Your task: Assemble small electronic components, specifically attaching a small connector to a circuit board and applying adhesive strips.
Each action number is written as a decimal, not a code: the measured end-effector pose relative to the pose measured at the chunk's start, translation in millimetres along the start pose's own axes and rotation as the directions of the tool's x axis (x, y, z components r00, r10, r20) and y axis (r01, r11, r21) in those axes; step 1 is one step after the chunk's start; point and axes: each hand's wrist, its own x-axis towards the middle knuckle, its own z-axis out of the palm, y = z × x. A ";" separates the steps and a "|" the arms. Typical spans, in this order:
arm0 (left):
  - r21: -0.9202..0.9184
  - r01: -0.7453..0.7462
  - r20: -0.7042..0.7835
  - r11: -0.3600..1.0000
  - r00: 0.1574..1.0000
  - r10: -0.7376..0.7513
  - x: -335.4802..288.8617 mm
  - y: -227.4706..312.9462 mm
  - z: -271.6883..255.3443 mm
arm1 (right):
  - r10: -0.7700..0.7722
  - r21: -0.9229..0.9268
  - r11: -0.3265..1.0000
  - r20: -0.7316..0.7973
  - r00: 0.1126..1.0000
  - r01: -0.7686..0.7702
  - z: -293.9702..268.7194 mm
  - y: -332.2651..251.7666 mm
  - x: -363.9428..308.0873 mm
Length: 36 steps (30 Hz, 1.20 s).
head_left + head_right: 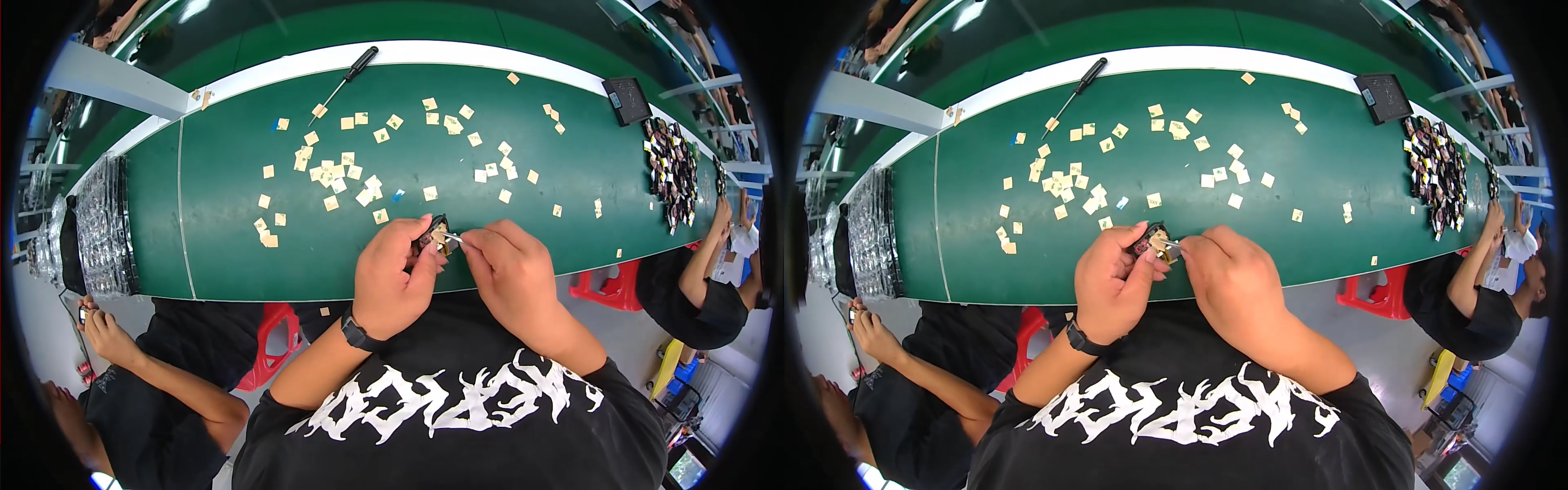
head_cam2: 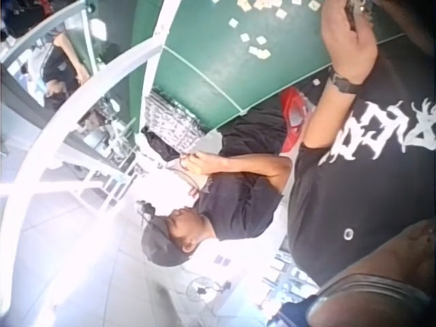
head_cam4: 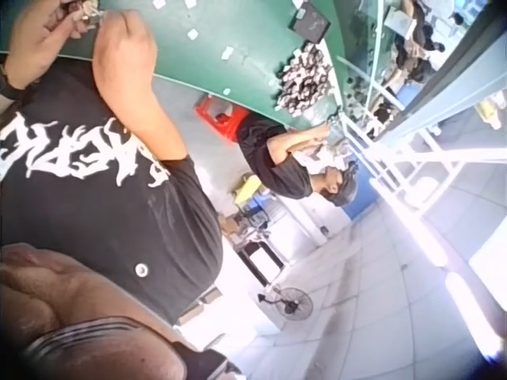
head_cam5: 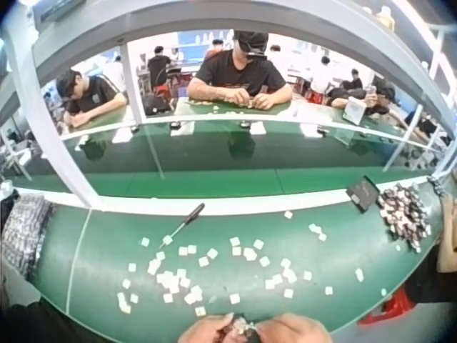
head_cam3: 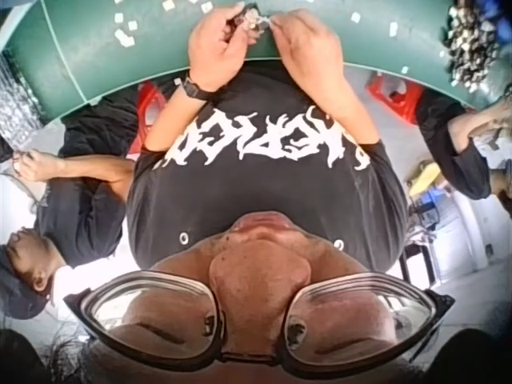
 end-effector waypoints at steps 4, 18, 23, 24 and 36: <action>-0.122 0.092 0.049 0.988 0.995 -0.087 1.1 1.8 -9.9 | -0.011 0.084 0.996 0.004 1.000 0.010 0.2 5.4 -0.8; -0.439 0.209 0.141 0.874 0.976 -0.163 3.1 8.3 -20.5 | 0.365 0.807 0.393 0.304 0.880 -0.441 8.2 24.1 -16.7; -0.434 0.204 0.110 0.878 0.979 -0.173 2.8 8.9 -15.6 | 0.334 0.871 0.247 0.334 0.881 -0.424 8.4 13.7 -9.0; -0.437 0.203 0.113 0.876 0.979 -0.170 2.6 8.4 -15.8 | 0.364 0.805 0.313 0.388 0.847 -0.503 8.8 9.6 -6.7; -0.429 0.188 0.039 0.883 0.981 -0.190 0.0 9.3 -9.2 | 0.502 0.744 0.375 0.339 0.795 -0.554 5.2 -2.4 3.2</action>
